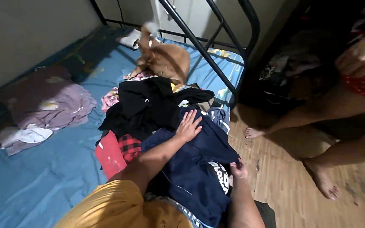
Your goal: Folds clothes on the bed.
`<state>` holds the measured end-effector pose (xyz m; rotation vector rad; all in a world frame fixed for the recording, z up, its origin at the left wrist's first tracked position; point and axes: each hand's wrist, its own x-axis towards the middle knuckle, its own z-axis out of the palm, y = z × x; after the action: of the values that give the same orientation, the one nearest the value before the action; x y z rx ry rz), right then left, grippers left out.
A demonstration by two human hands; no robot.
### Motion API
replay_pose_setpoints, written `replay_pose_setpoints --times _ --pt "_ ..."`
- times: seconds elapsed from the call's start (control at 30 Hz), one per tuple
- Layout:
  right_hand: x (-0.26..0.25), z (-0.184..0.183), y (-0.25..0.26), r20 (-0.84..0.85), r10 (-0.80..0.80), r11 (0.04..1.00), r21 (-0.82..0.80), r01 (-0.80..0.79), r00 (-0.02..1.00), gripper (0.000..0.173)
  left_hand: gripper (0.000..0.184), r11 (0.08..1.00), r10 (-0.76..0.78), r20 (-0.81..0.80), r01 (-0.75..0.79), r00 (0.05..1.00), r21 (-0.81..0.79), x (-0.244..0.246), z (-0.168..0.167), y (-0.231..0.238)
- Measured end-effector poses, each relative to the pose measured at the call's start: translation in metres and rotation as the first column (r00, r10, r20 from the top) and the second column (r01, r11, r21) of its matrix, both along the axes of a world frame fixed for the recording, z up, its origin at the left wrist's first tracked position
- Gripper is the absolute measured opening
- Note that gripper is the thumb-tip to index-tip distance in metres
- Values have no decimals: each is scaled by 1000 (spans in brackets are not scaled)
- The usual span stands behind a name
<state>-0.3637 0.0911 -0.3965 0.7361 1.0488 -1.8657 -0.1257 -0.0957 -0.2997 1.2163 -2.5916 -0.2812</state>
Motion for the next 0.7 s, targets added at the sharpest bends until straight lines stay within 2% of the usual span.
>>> replay_pose_setpoints --times 0.03,0.1,0.17,0.23,0.3,0.37,0.4,0.43,0.5,0.53,0.57,0.6,0.67,0.7 --pt "0 10 2 -17 -68 997 27 68 998 15 54 1000 -2 -1 2 1000 4 -1 0 0" --pt "-4 22 11 -77 -77 997 15 79 994 26 55 1000 -8 3 8 1000 30 -3 -1 2" --pt "-13 19 16 -109 -37 998 -53 32 993 34 55 999 1 -2 0 1000 35 -1 1 2" --pt "-23 15 21 -120 -112 987 -133 96 986 40 54 999 3 -6 -3 1000 50 2 6 2" --pt "-23 40 22 -219 -214 976 -85 200 952 43 52 999 -7 -11 7 1000 40 3 10 2" --pt "-29 71 18 -446 -238 954 60 295 863 46 50 1000 -29 -28 29 999 -5 1 5 1" --pt "-34 87 16 -601 -168 927 174 333 781 50 50 999 -39 -22 38 999 -26 -1 2 0" --pt "-36 107 15 -735 -32 884 295 362 677 54 51 998 -45 -6 44 999 -44 -4 -2 1" --pt "-21 146 8 -868 294 838 436 328 400 52 53 998 -41 2 41 999 -49 -3 -5 -1" --pt "-7 161 4 -862 459 814 505 289 213 49 53 999 -39 -19 38 999 -25 0 -3 -3" --pt "10 172 0 -796 606 765 588 262 16 45 52 999 -41 -59 42 997 19 3 1 -5" --pt "28 177 -3 -682 718 693 681 237 -140 43 51 995 -51 -135 63 990 79 5 6 -7" --pt "56 165 -6 -479 799 557 818 146 -363 51 49 951 -31 -410 153 911 268 9 20 -4" --pt "65 153 -7 -433 776 522 849 82 -459 55 52 895 54 -562 209 826 394 16 31 -3"
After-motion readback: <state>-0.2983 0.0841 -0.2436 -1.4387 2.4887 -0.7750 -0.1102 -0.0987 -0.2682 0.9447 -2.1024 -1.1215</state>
